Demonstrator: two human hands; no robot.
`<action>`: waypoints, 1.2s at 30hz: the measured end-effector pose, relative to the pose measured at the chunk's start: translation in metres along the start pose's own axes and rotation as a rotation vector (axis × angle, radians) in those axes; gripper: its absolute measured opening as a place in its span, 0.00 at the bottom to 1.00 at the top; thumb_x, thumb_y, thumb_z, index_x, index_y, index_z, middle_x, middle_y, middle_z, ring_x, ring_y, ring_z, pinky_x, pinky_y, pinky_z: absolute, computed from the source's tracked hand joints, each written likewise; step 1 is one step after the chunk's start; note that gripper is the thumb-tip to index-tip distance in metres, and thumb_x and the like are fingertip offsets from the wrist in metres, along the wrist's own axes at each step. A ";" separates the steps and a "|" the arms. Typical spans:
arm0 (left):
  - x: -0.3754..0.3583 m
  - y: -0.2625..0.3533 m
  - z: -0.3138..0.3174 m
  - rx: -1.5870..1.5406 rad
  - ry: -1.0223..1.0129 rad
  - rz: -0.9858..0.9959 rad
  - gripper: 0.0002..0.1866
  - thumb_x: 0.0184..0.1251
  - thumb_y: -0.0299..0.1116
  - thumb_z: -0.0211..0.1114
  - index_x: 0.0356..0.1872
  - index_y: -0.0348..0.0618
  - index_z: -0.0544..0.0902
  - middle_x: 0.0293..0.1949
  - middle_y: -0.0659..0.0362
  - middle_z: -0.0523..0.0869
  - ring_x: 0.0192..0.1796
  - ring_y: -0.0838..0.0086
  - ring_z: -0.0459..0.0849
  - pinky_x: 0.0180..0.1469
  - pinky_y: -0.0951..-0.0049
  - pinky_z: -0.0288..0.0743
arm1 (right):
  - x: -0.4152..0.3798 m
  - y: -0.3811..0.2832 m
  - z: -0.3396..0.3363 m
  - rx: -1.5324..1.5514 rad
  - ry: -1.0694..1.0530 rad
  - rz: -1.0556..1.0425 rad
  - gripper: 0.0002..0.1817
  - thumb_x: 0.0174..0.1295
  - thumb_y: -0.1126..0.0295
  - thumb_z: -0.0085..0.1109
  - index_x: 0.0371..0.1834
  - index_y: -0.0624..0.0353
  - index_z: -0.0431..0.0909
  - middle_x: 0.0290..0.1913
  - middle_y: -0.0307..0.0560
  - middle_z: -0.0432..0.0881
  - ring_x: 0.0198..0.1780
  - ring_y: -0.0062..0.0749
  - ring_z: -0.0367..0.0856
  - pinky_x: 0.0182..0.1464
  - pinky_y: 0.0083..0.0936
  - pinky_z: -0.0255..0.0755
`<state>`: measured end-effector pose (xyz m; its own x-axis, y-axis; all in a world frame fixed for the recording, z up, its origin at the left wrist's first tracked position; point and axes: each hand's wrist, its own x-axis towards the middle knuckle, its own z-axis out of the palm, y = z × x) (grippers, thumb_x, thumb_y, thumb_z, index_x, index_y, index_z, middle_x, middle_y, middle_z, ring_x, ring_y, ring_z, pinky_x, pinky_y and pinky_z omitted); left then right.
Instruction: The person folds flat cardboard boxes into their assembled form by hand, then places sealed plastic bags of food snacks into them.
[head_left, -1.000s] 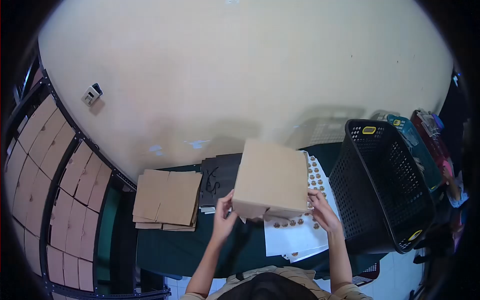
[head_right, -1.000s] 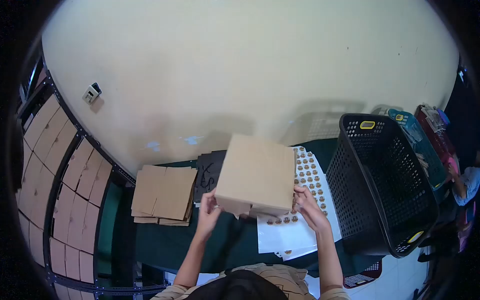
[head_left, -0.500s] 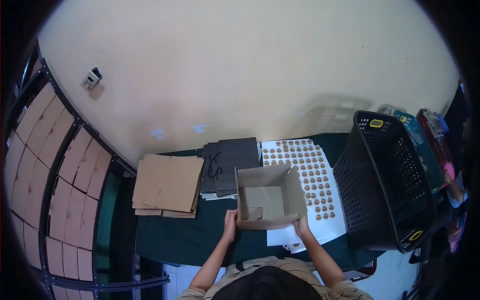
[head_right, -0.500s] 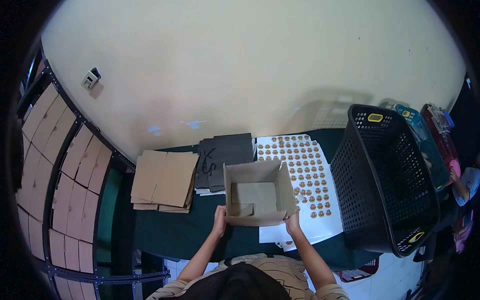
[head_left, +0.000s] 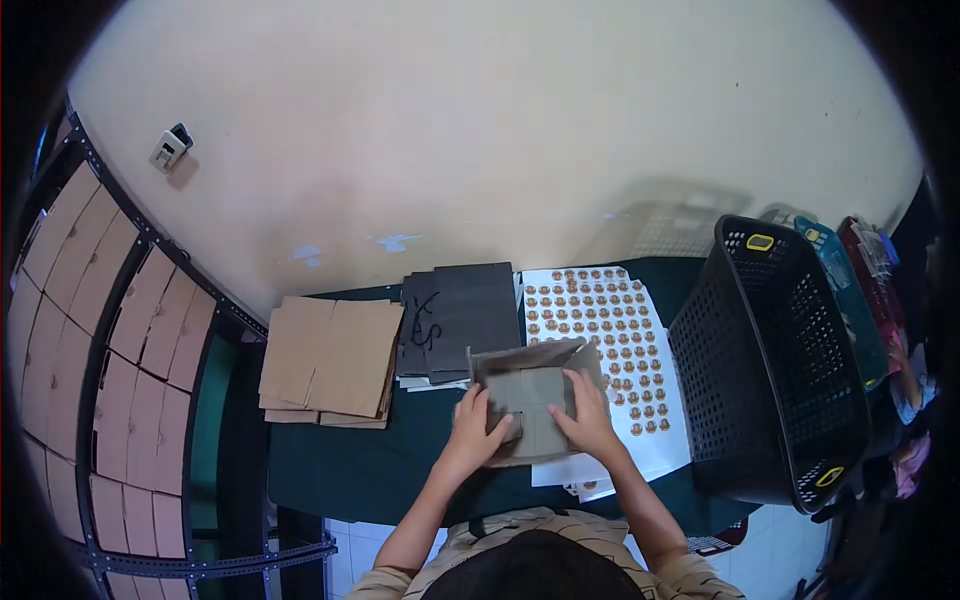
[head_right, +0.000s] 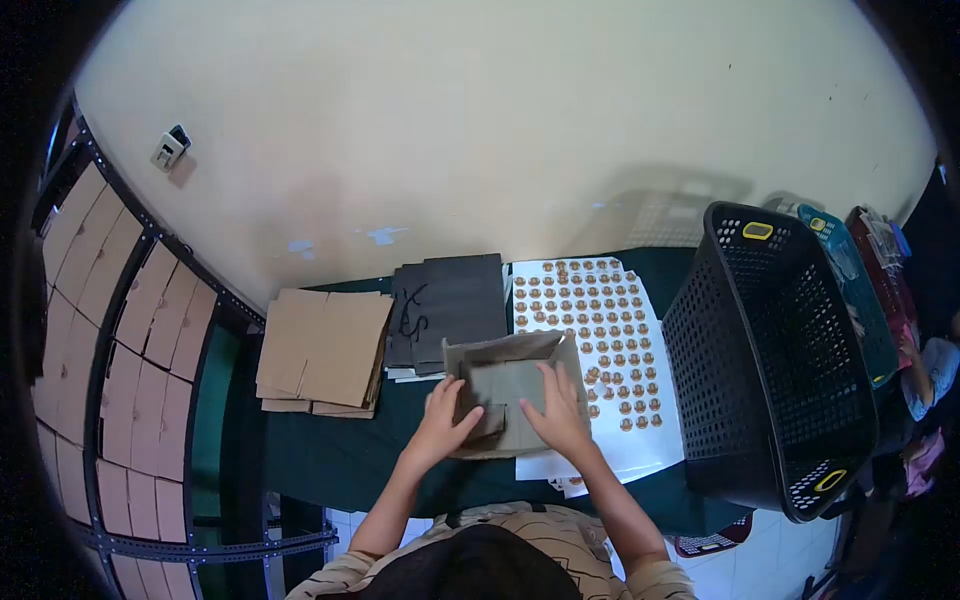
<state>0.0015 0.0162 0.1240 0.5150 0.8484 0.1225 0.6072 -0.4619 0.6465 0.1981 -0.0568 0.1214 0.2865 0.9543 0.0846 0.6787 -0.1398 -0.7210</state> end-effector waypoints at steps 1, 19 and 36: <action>-0.002 -0.008 0.006 0.259 0.025 0.009 0.32 0.59 0.51 0.57 0.57 0.34 0.66 0.59 0.41 0.65 0.60 0.52 0.65 0.62 0.58 0.55 | 0.005 0.011 0.005 0.001 0.005 -0.003 0.33 0.54 0.62 0.59 0.61 0.64 0.57 0.60 0.70 0.59 0.64 0.59 0.56 0.64 0.43 0.51; 0.010 -0.146 0.074 -0.510 -0.268 -0.349 0.32 0.54 0.31 0.57 0.64 0.48 0.62 0.48 0.49 0.80 0.49 0.69 0.78 0.52 0.74 0.69 | 0.010 0.161 0.077 0.352 -0.069 0.151 0.18 0.48 0.68 0.57 0.42 0.67 0.76 0.26 0.44 0.79 0.28 0.31 0.76 0.31 0.31 0.70; -0.003 -0.053 0.047 -0.204 -0.517 0.315 0.33 0.53 0.57 0.61 0.56 0.47 0.72 0.56 0.54 0.75 0.55 0.59 0.74 0.55 0.64 0.69 | 0.061 0.052 0.055 -0.381 0.190 -0.434 0.31 0.40 0.71 0.65 0.51 0.62 0.67 0.53 0.56 0.69 0.53 0.46 0.69 0.54 0.41 0.62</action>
<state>-0.0033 0.0260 0.0541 0.9064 0.4220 -0.0163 0.2781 -0.5673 0.7751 0.2137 0.0089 0.0512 0.0213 0.8866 0.4620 0.9447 0.1335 -0.2997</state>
